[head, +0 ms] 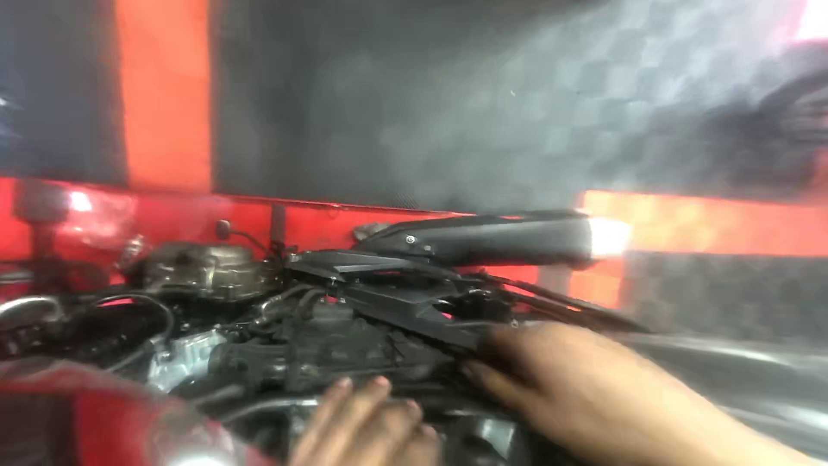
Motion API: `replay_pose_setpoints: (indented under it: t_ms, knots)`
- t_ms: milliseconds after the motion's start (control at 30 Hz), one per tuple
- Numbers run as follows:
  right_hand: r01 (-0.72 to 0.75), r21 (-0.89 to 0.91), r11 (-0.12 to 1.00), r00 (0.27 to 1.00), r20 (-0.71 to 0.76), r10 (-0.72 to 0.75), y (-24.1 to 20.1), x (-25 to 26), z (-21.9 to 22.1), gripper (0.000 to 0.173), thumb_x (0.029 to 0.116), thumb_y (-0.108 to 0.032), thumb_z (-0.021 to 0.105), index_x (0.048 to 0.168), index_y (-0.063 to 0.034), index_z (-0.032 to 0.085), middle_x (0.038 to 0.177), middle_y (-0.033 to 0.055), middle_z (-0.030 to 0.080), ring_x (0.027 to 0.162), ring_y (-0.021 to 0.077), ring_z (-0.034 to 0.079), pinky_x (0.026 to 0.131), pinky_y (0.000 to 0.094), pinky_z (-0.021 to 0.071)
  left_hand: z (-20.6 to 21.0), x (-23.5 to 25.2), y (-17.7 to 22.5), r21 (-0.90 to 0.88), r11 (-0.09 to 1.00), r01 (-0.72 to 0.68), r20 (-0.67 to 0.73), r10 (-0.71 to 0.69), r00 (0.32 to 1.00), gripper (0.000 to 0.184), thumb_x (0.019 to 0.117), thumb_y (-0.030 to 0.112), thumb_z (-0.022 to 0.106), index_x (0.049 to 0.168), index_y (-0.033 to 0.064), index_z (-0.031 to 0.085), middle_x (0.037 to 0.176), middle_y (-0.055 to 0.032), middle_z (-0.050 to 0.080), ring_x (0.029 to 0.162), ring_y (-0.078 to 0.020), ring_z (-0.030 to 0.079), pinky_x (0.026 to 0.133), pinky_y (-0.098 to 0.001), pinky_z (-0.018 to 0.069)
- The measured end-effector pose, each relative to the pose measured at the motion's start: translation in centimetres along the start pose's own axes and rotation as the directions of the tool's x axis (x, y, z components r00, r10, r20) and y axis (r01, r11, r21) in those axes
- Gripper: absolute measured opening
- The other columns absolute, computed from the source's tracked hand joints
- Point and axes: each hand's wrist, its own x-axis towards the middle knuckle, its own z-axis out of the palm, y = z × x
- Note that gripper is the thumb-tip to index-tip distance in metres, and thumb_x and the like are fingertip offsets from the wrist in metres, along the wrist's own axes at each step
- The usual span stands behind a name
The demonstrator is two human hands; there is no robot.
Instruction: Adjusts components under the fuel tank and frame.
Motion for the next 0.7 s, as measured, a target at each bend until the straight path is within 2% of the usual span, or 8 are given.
replay_pose_setpoints:
  t_ms: [133,200,267,333,367,433,567,700]
  knots:
    - [-0.025,0.076,0.997,1.000,0.000,0.025,-0.5,-0.6,-0.2,0.032,0.0950,-0.048,0.060,0.097,-0.0182,0.072,0.091,0.0069,0.071,0.092,0.0288,0.070,0.078,0.0551,0.0548,-2.2,0.7,3.1,0.109,0.963,0.248,-0.026,-0.247,0.969,0.028,0.1017,0.036,0.065,0.104,0.0115,0.079,0.111,-0.0022,0.077,0.117,-0.0163,0.070,0.107,-0.0404,0.0553]
    - [-0.005,0.078,0.997,1.000,-0.020,0.007,-0.3,-0.7,-0.4,0.028,0.0944,-0.043,0.063,0.094,-0.0165,0.072,0.092,0.0080,0.071,0.094,0.0296,0.070,0.079,0.0552,0.0549,-5.1,3.3,7.2,0.427,0.846,0.318,0.024,-0.362,0.932,0.037,0.1013,0.050,0.058,0.110,0.0201,0.077,0.102,0.0014,0.076,0.095,-0.0154,0.074,0.082,-0.0426,0.0622]
    - [0.024,0.069,0.997,0.998,-0.054,-0.021,0.0,-0.7,-0.2,0.027,0.0925,-0.041,0.065,0.088,-0.0153,0.070,0.089,0.0088,0.070,0.091,0.0301,0.069,0.076,0.0558,0.0548,-6.7,8.1,9.2,0.696,0.705,0.133,0.036,-0.220,0.975,0.041,0.1005,0.059,0.052,0.106,0.0248,0.076,0.083,0.0008,0.072,0.071,-0.0192,0.071,0.056,-0.0460,0.0573]
    - [0.068,0.071,0.995,0.994,-0.088,-0.062,0.0,-0.6,0.5,0.026,0.0902,-0.041,0.068,0.086,-0.0148,0.069,0.087,0.0095,0.070,0.088,0.0308,0.070,0.074,0.0564,0.0547,-6.7,14.3,6.6,0.819,0.555,-0.148,0.164,0.022,0.986,0.044,0.0976,0.061,0.053,0.099,0.0223,0.073,0.076,-0.0026,0.068,0.064,-0.0221,0.067,0.048,-0.0463,0.0503]
    - [0.074,0.086,0.994,0.994,-0.091,-0.066,0.0,-0.6,0.3,0.027,0.0899,-0.041,0.068,0.089,-0.0134,0.069,0.090,0.0114,0.070,0.091,0.0324,0.070,0.076,0.0577,0.0550,-6.2,17.0,5.6,0.831,0.498,-0.246,0.285,-0.004,0.958,0.046,0.0965,0.061,0.055,0.099,0.0176,0.072,0.082,-0.0076,0.070,0.072,-0.0279,0.070,0.056,-0.0512,0.0545]
    - [0.068,0.119,0.991,0.996,-0.057,-0.062,0.2,-1.0,-0.3,0.030,0.0916,-0.040,0.067,0.097,-0.0106,0.071,0.098,0.0152,0.071,0.099,0.0360,0.070,0.082,0.0604,0.0548,-3.7,20.6,3.7,0.783,0.463,-0.416,0.569,-0.263,0.779,0.049,0.0986,0.057,0.058,0.114,0.0123,0.072,0.111,-0.0140,0.072,0.107,-0.0357,0.068,0.095,-0.0599,0.0514]
    - [0.107,0.206,0.973,0.994,-0.037,-0.102,0.9,-1.5,0.0,0.036,0.0910,-0.040,0.066,0.100,-0.0060,0.071,0.100,0.0221,0.071,0.099,0.0437,0.070,0.078,0.0653,0.0545,1.9,17.9,-9.5,0.330,0.710,-0.622,0.932,-0.141,0.334,0.051,0.1018,0.055,0.056,0.128,0.0128,0.069,0.130,-0.0116,0.068,0.129,-0.0314,0.060,0.111,-0.0564,0.0453]
    - [0.117,0.244,0.963,0.992,-0.077,-0.101,1.2,-1.2,0.9,0.046,0.0952,-0.049,0.062,0.100,-0.0045,0.069,0.089,0.0236,0.070,0.088,0.0467,0.070,0.070,0.0656,0.0537,4.7,16.8,-17.8,-0.017,0.904,-0.426,0.934,0.167,0.316,0.041,0.1056,0.041,0.054,0.129,0.0110,0.070,0.132,-0.0091,0.069,0.133,-0.0242,0.059,0.116,-0.0476,0.0444]
